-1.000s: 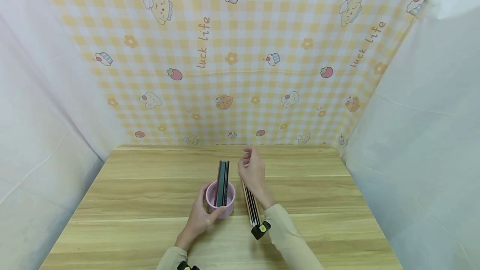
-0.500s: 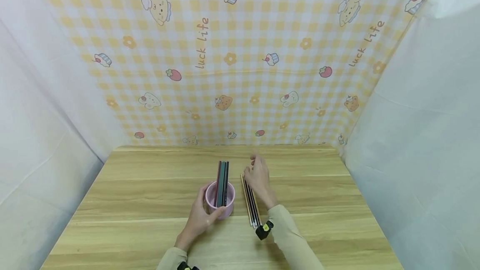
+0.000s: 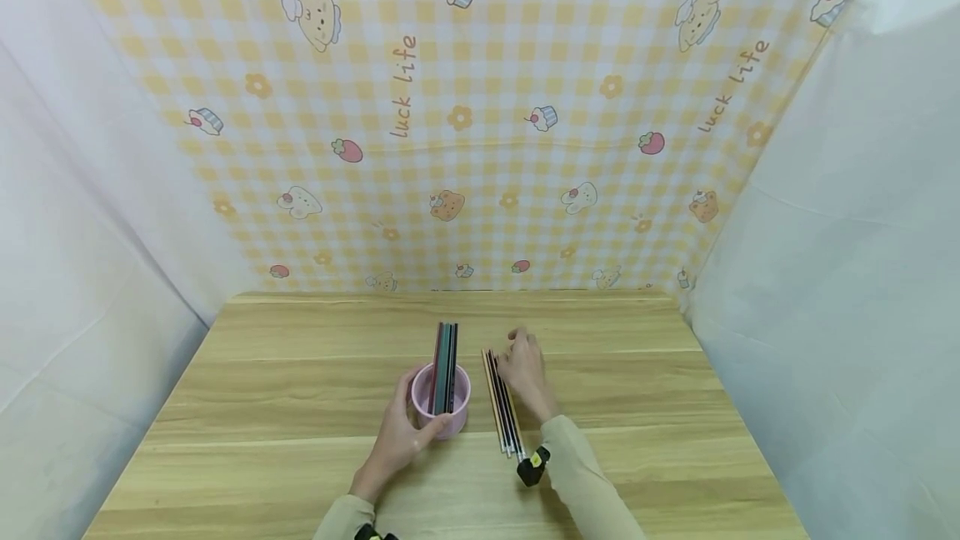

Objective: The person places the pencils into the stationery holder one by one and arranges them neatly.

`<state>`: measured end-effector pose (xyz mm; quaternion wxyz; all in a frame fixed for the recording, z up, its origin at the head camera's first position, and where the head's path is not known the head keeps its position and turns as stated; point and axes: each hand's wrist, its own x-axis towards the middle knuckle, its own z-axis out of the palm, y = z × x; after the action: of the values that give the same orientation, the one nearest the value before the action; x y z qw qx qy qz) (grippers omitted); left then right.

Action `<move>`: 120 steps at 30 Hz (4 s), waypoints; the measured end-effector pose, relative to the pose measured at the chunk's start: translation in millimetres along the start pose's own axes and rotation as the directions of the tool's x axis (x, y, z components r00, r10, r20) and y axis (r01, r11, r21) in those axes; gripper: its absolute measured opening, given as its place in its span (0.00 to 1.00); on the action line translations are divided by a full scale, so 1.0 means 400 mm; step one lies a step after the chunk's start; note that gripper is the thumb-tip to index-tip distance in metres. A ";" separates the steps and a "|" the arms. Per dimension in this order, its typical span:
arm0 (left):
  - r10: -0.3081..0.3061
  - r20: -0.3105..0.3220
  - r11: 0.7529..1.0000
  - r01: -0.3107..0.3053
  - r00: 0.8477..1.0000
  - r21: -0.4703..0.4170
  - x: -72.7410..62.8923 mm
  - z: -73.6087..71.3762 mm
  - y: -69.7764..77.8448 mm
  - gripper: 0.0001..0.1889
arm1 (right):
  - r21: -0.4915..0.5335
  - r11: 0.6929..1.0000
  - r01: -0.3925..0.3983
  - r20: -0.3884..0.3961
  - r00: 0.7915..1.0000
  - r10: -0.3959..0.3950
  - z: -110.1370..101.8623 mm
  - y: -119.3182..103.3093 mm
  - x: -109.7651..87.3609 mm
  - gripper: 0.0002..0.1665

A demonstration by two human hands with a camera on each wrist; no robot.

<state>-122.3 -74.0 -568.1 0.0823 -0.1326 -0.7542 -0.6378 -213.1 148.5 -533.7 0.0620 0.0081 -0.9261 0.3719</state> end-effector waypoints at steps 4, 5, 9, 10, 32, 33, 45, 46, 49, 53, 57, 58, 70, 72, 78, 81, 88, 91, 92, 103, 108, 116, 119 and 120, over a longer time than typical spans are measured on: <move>-0.002 0.002 1.000 0.002 1.000 0.009 0.000 -0.001 0.002 0.46 | -0.017 0.999 -0.034 0.048 0.998 0.035 0.011 0.011 -0.010 0.23; -0.003 0.000 1.000 0.003 1.000 0.011 0.000 -0.001 0.002 0.46 | -0.025 0.999 -0.039 0.063 0.997 0.041 0.014 0.013 -0.011 0.23; -0.016 -0.002 1.000 0.016 1.000 0.012 -0.001 -0.001 -0.001 0.46 | -0.058 0.996 -0.069 0.112 0.991 0.076 0.024 0.021 -0.015 0.26; -0.019 -0.001 1.000 0.019 1.000 0.012 -0.001 0.000 -0.001 0.46 | -0.062 0.995 -0.076 0.120 0.989 0.083 0.025 0.022 -0.016 0.26; -0.014 0.007 1.000 0.014 1.000 0.002 0.001 0.000 -0.004 0.46 | -0.060 0.997 -0.055 0.083 0.995 0.060 0.027 0.024 -0.014 0.19; -0.013 0.007 1.000 0.013 1.000 0.001 0.001 -0.001 -0.004 0.46 | -0.046 0.997 -0.060 0.080 0.995 0.064 0.027 0.022 -0.014 0.19; 0.002 -0.003 1.000 -0.002 1.000 0.006 0.002 0.002 -0.006 0.45 | 0.021 1.000 0.004 -0.005 1.000 -0.004 0.011 -0.011 -0.016 0.19; 0.004 -0.006 1.000 -0.004 1.000 0.005 0.002 0.003 -0.005 0.45 | 0.028 1.000 0.006 -0.004 1.000 -0.005 0.009 -0.014 -0.016 0.20; 0.008 -0.007 1.000 -0.008 1.000 0.002 0.002 0.003 -0.006 0.45 | 0.033 0.999 0.016 -0.017 1.000 -0.015 0.005 -0.024 -0.016 0.21; 0.006 -0.002 1.000 -0.006 1.000 -0.016 0.001 0.002 -0.013 0.45 | 0.029 0.998 0.063 -0.084 0.995 -0.060 0.002 -0.037 -0.015 0.20; -0.002 -0.007 1.000 0.002 1.000 -0.019 0.001 0.003 -0.014 0.46 | 0.045 0.994 0.101 -0.148 0.985 -0.093 -0.006 -0.053 -0.013 0.19; -0.004 -0.010 1.000 0.004 1.000 -0.015 0.001 0.004 -0.013 0.46 | 0.056 0.993 0.102 -0.157 0.983 -0.093 -0.009 -0.059 -0.013 0.19; 0.032 0.006 0.999 -0.032 0.999 0.017 -0.001 -0.011 0.094 0.44 | 0.187 0.971 0.151 -0.215 0.970 -0.110 -0.066 -0.135 -0.015 0.21; 0.037 0.003 0.999 -0.037 0.999 0.018 -0.001 -0.011 0.097 0.44 | 0.219 0.960 0.174 -0.229 0.966 -0.123 -0.077 -0.152 -0.016 0.21; 0.022 0.004 1.000 -0.022 1.000 0.006 -0.002 -0.012 0.094 0.44 | 0.280 0.926 0.253 -0.261 0.948 -0.180 -0.110 -0.209 -0.021 0.23; 0.023 0.004 1.000 -0.023 1.000 -0.004 -0.002 -0.012 0.089 0.44 | 0.304 0.904 0.300 -0.284 0.935 -0.214 -0.124 -0.237 -0.022 0.23; 0.013 0.008 1.000 -0.013 1.000 -0.017 -0.004 -0.013 0.087 0.44 | 0.338 0.847 0.410 -0.332 0.894 -0.300 -0.139 -0.283 -0.016 0.23; 0.013 0.007 1.000 -0.013 1.000 -0.006 -0.004 -0.014 0.089 0.44 | 0.353 0.825 0.442 -0.359 0.878 -0.316 -0.129 -0.289 -0.012 0.23; 0.014 0.007 1.000 -0.014 1.000 -0.001 -0.004 -0.014 0.090 0.44 | 0.354 0.821 0.448 -0.366 0.874 -0.320 -0.123 -0.289 -0.010 0.23; 0.058 0.014 0.998 -0.058 0.998 0.035 -0.002 -0.016 0.084 0.44 | 0.327 0.855 0.403 -0.292 0.903 -0.314 -0.042 -0.232 -0.013 0.19; 0.044 0.012 0.999 -0.044 0.999 0.026 -0.002 -0.017 0.090 0.43 | 0.320 0.871 0.373 -0.246 0.920 -0.304 -0.014 -0.211 -0.023 0.20; 0.030 0.013 0.999 -0.031 0.999 0.038 -0.003 -0.017 0.100 0.44 | 0.316 0.881 0.353 -0.201 0.932 -0.302 0.021 -0.191 -0.046 0.21; 0.032 0.011 0.999 -0.032 0.999 0.035 -0.003 -0.017 0.101 0.44 | 0.324 0.877 0.354 -0.204 0.932 -0.301 0.023 -0.188 -0.053 0.22; 0.031 0.011 0.999 -0.031 0.999 0.034 -0.003 -0.017 0.101 0.44 | 0.328 0.876 0.354 -0.206 0.932 -0.299 0.022 -0.187 -0.055 0.22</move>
<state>-109.3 -74.6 -529.3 0.0907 -0.1461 -0.7634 -0.6227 -187.6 87.4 -491.2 0.1903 0.1479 -0.8202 0.5188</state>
